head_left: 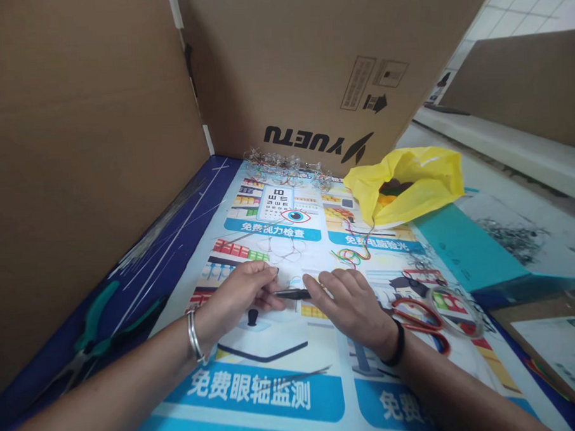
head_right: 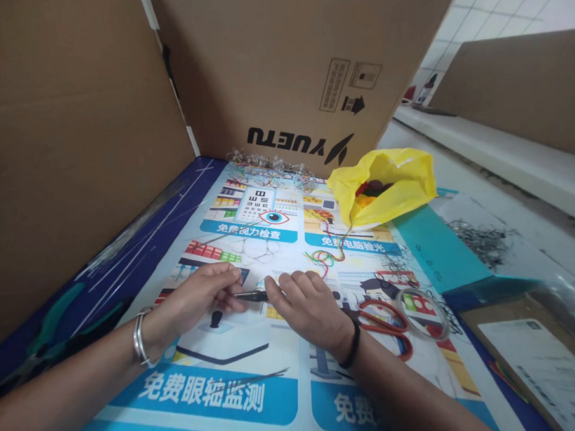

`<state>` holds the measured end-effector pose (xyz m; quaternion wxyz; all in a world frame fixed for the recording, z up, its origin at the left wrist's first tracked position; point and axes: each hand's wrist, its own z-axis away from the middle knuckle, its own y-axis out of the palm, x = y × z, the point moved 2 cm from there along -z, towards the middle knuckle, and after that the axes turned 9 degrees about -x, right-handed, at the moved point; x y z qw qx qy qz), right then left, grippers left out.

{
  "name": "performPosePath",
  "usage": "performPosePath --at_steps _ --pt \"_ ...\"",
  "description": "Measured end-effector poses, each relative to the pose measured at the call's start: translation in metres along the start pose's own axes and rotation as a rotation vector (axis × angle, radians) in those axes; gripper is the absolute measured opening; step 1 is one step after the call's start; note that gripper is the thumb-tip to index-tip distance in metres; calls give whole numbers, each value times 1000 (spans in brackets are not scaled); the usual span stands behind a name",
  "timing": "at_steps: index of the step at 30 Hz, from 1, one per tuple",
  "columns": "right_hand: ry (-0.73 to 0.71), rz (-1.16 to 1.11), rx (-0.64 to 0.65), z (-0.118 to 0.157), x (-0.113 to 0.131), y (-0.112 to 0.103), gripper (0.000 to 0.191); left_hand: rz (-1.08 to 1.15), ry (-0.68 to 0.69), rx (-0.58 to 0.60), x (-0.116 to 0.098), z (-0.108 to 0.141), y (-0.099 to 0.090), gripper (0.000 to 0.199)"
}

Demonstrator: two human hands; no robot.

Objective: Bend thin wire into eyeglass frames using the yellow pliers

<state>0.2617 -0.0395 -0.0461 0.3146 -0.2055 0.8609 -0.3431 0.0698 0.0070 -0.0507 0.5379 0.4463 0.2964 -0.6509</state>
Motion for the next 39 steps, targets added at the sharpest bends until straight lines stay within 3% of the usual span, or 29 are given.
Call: performPosePath --at_steps 13,19,26,30,39 --pt "-11 -30 27 0 -1 3 26 -51 15 -10 3 -2 0 23" --pt "34 -93 76 -4 -1 6 24 -159 186 -7 0 -1 -1 25" --pt "194 -280 200 -3 1 9 22 -433 453 6 -5 -1 -6 25" --pt "262 -362 278 -3 0 8 21 -552 477 23 -6 0 -7 26" --pt "352 -485 307 -1 -3 9 22 -518 475 121 -12 -2 -13 33"
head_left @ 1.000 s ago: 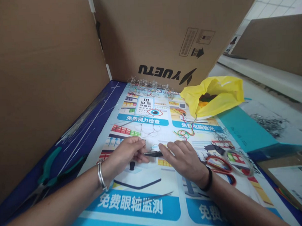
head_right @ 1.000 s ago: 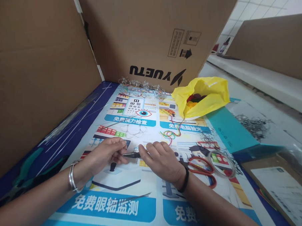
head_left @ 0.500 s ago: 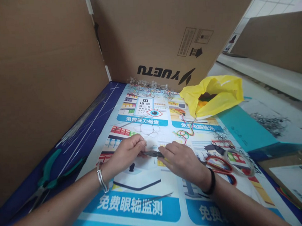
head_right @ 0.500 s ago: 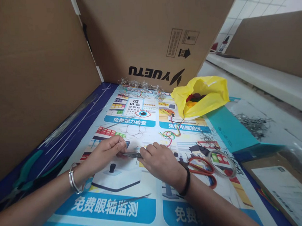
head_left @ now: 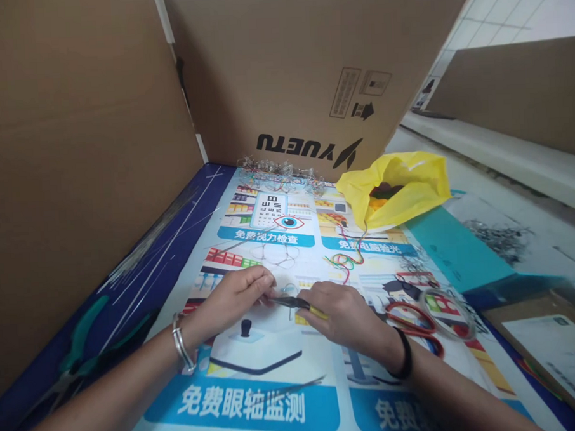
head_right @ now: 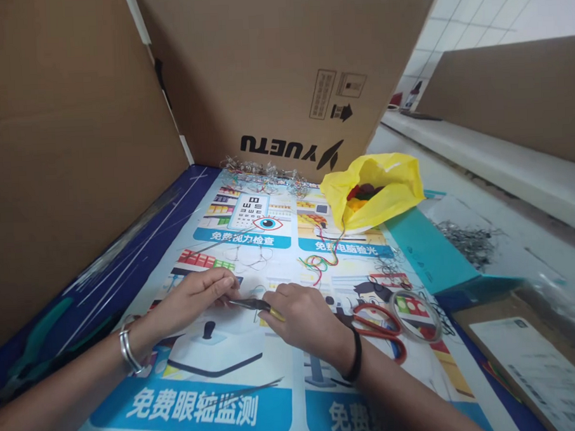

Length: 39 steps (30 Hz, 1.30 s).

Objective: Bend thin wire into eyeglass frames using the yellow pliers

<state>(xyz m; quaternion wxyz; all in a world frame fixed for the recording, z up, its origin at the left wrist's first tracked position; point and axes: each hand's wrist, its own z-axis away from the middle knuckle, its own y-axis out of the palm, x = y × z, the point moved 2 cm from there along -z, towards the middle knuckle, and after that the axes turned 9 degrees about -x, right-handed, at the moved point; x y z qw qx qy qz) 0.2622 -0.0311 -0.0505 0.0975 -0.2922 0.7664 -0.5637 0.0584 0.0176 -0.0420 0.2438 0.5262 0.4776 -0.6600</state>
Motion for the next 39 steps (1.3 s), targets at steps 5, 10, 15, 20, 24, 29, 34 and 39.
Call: performPosePath --at_steps 5,10,15,20,24,29,34,39 --pt "-14 33 -60 0 -3 2 22 63 -133 -57 0 -1 -3 32" --pt "-63 123 -111 1 -2 2 21 120 -264 -64 0 0 1 28" --pt "-68 134 -98 0 -2 0 20 46 -106 -48 -2 -1 -2 25" --pt "-78 143 -60 0 -1 -2 18 -80 33 -41 -5 0 -3 25" --pt "-107 111 -33 1 -1 -1 19 26 -32 -17 -4 0 -1 24" --pt "-134 64 -27 1 -1 1 20 19 -17 12 -6 -1 0 19" --pt "-123 93 -125 -1 -2 0 22 176 -249 -64 0 -3 1 19" --pt "-139 212 -263 -1 0 -5 30 250 -403 -96 3 -2 6 21"
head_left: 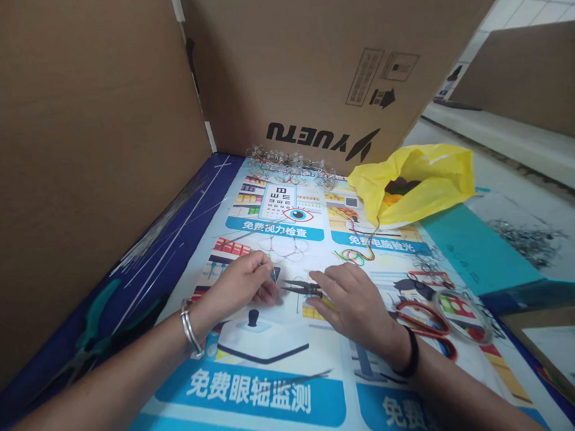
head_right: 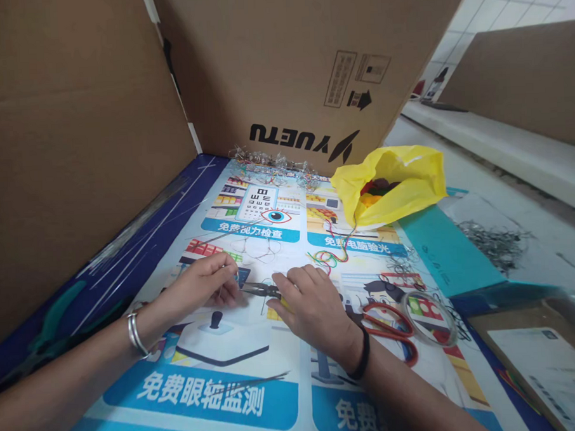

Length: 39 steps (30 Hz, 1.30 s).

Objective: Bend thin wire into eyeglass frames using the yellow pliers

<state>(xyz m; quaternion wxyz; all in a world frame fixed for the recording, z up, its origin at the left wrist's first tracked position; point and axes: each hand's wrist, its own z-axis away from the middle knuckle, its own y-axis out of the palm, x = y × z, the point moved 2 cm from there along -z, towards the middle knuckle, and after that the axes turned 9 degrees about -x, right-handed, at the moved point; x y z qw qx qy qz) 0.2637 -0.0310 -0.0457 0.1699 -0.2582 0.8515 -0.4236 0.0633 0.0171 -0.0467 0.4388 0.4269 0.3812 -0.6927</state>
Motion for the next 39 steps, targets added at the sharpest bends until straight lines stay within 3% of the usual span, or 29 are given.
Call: performPosePath --at_steps 9,18,39 --pt "-273 220 -23 0 18 -11 29 -16 19 31 -1 7 6 27" --pt "-295 208 -33 -2 22 -12 28 -100 92 59 8 4 8 28" --pt "-303 223 1 -2 22 -10 28 -126 81 64 5 5 8 23"
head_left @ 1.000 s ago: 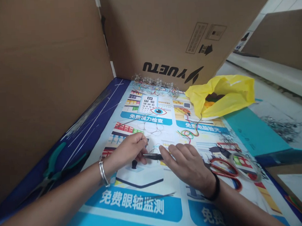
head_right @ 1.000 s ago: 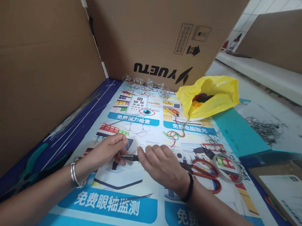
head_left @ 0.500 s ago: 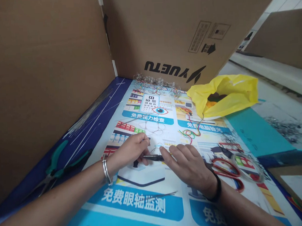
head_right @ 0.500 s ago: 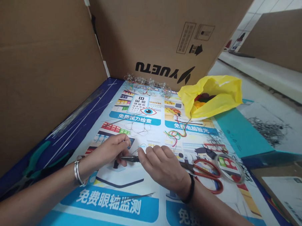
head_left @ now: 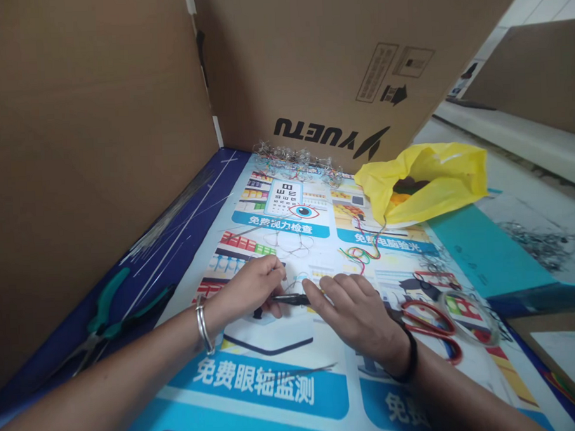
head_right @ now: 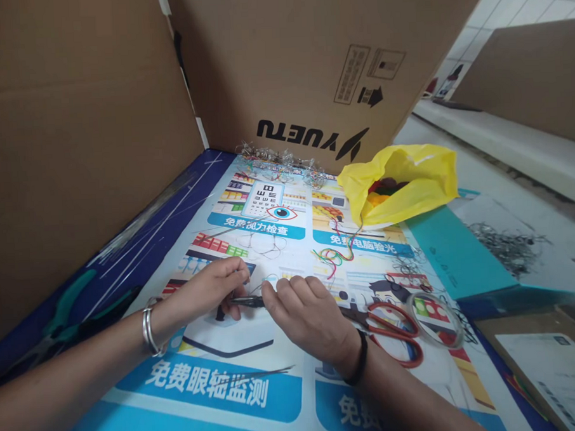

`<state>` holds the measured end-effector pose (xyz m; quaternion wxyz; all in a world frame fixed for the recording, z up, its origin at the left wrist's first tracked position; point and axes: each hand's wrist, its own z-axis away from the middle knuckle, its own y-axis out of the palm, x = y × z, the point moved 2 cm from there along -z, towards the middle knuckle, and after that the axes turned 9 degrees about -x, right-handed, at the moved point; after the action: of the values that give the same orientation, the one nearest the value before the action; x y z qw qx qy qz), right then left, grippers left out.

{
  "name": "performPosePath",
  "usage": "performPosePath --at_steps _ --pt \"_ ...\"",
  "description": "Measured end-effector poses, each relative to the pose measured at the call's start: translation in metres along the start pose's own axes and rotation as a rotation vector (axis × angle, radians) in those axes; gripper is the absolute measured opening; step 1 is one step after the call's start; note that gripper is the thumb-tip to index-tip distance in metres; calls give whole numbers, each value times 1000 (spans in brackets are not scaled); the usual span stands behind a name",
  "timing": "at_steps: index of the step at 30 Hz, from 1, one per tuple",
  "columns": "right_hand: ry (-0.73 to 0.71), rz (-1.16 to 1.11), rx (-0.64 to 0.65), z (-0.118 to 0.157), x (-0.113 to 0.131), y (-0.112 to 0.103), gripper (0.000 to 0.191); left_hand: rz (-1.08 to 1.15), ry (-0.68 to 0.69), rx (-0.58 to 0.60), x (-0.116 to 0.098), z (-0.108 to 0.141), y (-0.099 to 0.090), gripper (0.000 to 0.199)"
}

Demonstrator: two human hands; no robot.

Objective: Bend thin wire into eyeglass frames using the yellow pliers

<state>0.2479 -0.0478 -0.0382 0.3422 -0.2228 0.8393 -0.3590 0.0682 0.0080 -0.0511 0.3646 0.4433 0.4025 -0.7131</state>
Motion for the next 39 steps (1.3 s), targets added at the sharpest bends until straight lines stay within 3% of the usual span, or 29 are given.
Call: performPosePath --at_steps 12,26,39 --pt "28 -15 38 0 2 0 24 -26 21 -45 -1 0 -2 23" --pt "303 -232 268 0 13 1 22 -455 390 -109 -11 6 -4 20" --pt "461 -508 527 1 4 1 29 -739 440 -23 -9 10 2 21"
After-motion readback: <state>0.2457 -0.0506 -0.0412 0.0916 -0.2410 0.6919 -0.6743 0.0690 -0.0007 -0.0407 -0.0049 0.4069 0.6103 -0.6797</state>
